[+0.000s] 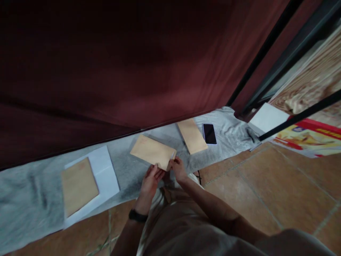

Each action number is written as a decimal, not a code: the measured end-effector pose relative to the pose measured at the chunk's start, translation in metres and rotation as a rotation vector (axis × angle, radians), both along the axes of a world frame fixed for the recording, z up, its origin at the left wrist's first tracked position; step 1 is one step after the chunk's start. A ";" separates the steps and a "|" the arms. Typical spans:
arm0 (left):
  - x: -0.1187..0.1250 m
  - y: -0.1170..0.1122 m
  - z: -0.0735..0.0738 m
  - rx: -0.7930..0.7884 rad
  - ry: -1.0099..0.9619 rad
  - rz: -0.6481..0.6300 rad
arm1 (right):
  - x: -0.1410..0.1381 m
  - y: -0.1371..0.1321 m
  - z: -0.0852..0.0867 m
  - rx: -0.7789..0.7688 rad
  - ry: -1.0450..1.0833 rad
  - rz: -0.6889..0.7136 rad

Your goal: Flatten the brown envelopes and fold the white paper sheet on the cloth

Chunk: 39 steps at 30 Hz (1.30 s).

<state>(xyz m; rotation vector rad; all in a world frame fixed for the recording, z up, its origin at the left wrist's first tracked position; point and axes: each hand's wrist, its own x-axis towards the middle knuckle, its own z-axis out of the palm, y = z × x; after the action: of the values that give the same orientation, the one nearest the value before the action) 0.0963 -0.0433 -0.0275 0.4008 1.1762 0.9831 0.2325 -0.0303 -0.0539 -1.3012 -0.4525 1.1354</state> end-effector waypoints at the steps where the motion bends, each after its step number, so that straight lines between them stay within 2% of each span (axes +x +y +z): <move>1: 0.007 -0.001 0.001 0.012 -0.030 -0.004 | -0.003 -0.002 0.001 -0.009 0.012 0.007; 5: 0.019 -0.003 0.004 0.099 0.018 0.005 | -0.008 -0.011 0.004 -0.033 0.028 0.056; 10: 0.007 0.004 0.007 0.152 0.174 -0.048 | 0.005 -0.021 0.009 -0.072 0.024 0.177; 14: -0.003 0.013 0.009 0.157 0.293 -0.163 | 0.016 -0.024 0.010 -0.108 0.023 0.239; 17: -0.006 0.020 0.005 0.179 0.384 -0.187 | 0.021 -0.024 0.005 -0.115 0.049 0.283; 20: -0.012 0.025 -0.007 0.242 0.511 -0.212 | 0.030 -0.024 -0.007 -0.090 0.007 0.309; 22: -0.019 0.028 -0.018 0.311 0.651 -0.236 | 0.039 -0.024 -0.014 -0.049 -0.148 0.300; 25: -0.031 0.030 -0.033 0.480 0.919 -0.207 | 0.055 -0.022 -0.018 0.098 -0.603 0.284; 27: -0.037 0.029 -0.040 0.561 1.039 -0.180 | 0.064 -0.019 -0.017 0.247 -0.903 0.358; 29: -0.042 0.025 -0.044 0.592 1.071 -0.185 | 0.067 -0.014 -0.015 0.380 -1.098 0.482; 33: -0.050 0.013 -0.047 0.628 1.046 -0.228 | 0.062 -0.004 -0.015 0.483 -1.296 0.661; 39: -0.052 0.006 -0.040 0.601 1.111 -0.269 | 0.057 -0.003 -0.020 0.490 -1.415 0.748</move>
<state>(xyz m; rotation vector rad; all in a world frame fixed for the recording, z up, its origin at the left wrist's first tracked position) 0.0444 -0.0378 -0.0673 1.6930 1.7039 0.8517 0.2900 -0.0330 -0.0744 -1.3286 -2.2320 0.3820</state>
